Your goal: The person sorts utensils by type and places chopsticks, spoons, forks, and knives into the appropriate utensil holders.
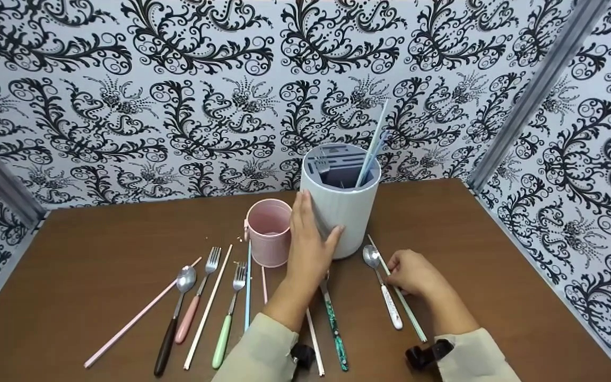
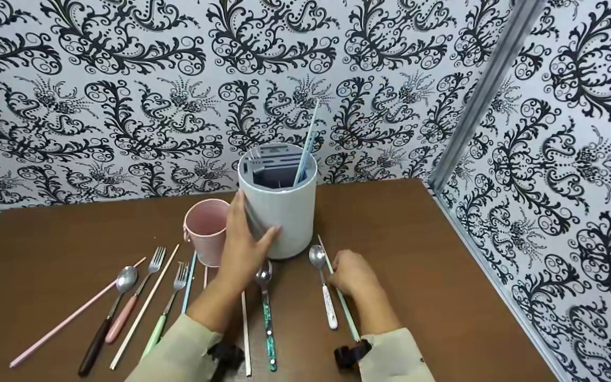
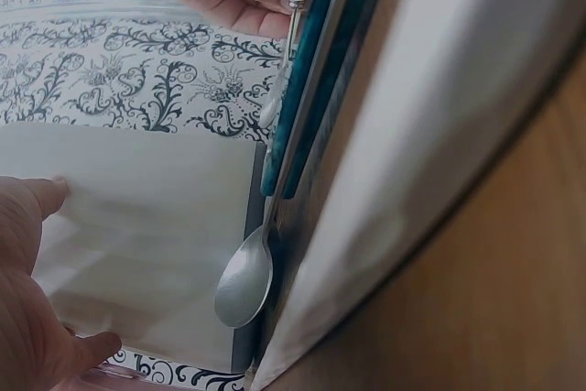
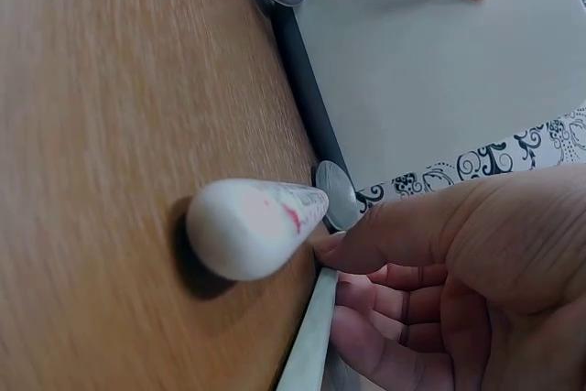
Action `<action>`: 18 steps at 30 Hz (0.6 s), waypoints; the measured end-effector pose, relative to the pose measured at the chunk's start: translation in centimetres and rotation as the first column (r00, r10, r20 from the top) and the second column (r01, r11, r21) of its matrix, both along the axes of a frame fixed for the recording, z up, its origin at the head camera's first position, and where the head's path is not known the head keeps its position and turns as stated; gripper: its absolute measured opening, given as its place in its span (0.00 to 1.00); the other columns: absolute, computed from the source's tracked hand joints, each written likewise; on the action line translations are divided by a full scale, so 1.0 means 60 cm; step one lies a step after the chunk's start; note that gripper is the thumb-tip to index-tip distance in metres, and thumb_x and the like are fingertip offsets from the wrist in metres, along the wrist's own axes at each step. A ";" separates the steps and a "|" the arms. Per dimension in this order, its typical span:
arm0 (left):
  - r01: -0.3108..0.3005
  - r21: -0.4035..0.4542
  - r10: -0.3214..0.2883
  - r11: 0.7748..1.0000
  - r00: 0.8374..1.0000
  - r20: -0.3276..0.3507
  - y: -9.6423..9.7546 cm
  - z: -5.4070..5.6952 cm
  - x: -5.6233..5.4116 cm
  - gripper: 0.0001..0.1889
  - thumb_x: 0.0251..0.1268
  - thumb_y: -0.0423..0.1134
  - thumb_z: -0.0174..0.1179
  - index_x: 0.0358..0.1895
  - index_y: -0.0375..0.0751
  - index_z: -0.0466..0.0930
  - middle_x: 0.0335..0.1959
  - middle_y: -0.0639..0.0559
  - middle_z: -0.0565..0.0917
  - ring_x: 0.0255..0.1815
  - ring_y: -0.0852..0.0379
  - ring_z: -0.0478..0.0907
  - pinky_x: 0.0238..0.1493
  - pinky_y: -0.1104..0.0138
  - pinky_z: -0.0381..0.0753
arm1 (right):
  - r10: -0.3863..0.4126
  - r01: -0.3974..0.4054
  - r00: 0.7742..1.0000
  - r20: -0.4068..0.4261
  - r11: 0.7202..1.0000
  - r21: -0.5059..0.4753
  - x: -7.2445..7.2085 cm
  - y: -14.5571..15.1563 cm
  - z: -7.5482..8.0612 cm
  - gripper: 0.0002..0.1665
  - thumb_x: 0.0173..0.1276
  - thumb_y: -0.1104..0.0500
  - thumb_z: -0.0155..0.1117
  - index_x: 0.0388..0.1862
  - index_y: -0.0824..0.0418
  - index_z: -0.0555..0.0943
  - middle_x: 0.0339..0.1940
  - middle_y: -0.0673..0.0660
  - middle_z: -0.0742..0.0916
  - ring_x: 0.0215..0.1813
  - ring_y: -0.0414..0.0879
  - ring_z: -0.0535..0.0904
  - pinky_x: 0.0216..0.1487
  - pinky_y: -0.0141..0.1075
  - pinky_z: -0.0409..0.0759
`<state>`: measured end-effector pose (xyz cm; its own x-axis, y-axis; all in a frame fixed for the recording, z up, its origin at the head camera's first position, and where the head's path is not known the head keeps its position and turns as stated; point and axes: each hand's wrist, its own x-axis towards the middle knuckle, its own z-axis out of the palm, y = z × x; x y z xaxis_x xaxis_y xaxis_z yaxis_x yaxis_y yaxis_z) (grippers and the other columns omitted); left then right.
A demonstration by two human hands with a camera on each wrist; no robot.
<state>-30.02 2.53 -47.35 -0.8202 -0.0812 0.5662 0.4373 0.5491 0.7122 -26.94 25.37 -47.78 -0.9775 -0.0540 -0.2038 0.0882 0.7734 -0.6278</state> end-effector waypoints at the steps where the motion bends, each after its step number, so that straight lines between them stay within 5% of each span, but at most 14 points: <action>1: 0.000 -0.001 0.000 1.000 1.000 0.001 0.000 0.000 0.000 0.51 0.64 0.44 0.74 0.82 0.34 0.51 0.81 0.32 0.59 0.82 0.36 0.58 0.82 0.48 0.62 | -0.003 0.003 1.000 0.000 1.000 0.004 0.000 -0.001 0.000 0.08 0.59 0.69 0.69 0.36 0.69 0.79 0.29 0.56 0.83 0.26 0.45 0.80 0.25 0.34 0.83; 18: 0.019 0.011 -0.019 1.000 1.000 0.012 -0.003 0.005 0.004 0.50 0.65 0.44 0.72 0.83 0.36 0.50 0.82 0.33 0.57 0.83 0.37 0.56 0.83 0.49 0.59 | -0.006 0.007 1.000 -0.031 0.999 0.046 -0.002 0.002 -0.003 0.06 0.58 0.67 0.68 0.33 0.66 0.79 0.26 0.54 0.82 0.22 0.43 0.77 0.21 0.31 0.76</action>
<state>-29.78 2.36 -47.07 -0.8282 -0.0717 0.5558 0.4391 0.5332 0.7231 -27.06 25.47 -47.94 -0.9836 -0.0388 -0.1759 0.0746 0.8010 -0.5940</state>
